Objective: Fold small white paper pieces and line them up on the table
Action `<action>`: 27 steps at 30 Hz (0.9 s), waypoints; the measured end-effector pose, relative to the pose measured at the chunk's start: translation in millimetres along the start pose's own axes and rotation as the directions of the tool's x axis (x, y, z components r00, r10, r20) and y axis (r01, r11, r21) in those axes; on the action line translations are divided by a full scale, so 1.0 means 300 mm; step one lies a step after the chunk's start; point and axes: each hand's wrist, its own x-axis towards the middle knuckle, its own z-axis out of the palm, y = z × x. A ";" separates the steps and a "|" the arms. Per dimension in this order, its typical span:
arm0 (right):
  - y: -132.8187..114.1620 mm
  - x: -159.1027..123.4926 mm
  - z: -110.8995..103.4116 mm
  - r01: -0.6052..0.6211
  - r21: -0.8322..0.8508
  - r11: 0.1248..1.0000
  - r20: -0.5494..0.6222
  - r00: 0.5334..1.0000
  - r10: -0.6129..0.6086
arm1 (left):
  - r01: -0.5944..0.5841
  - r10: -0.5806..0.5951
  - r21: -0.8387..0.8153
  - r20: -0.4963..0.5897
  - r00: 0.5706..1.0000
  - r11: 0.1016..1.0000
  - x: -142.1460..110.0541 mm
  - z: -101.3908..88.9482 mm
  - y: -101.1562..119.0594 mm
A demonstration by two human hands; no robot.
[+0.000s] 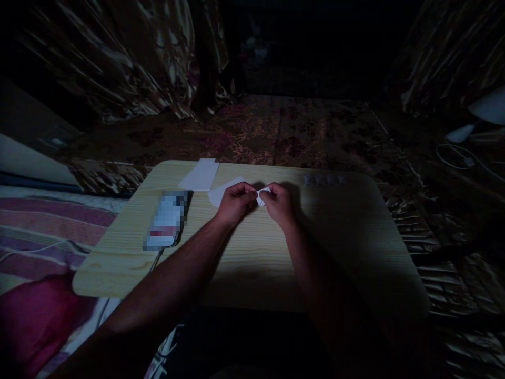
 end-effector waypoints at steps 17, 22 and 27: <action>0.022 0.008 -0.001 -0.031 -0.003 1.000 0.063 0.998 0.031 | -0.023 0.023 -0.007 -0.038 0.999 1.000 0.001 -0.002 -0.005; 0.011 -0.001 0.001 -0.003 -0.079 0.997 0.107 0.994 0.011 | -0.020 0.020 0.029 -0.007 1.000 0.999 0.003 -0.007 -0.008; 0.004 -0.003 0.001 0.000 -0.049 0.999 0.109 0.994 0.005 | 0.017 -0.018 -0.037 -0.026 1.000 0.999 0.010 -0.010 -0.007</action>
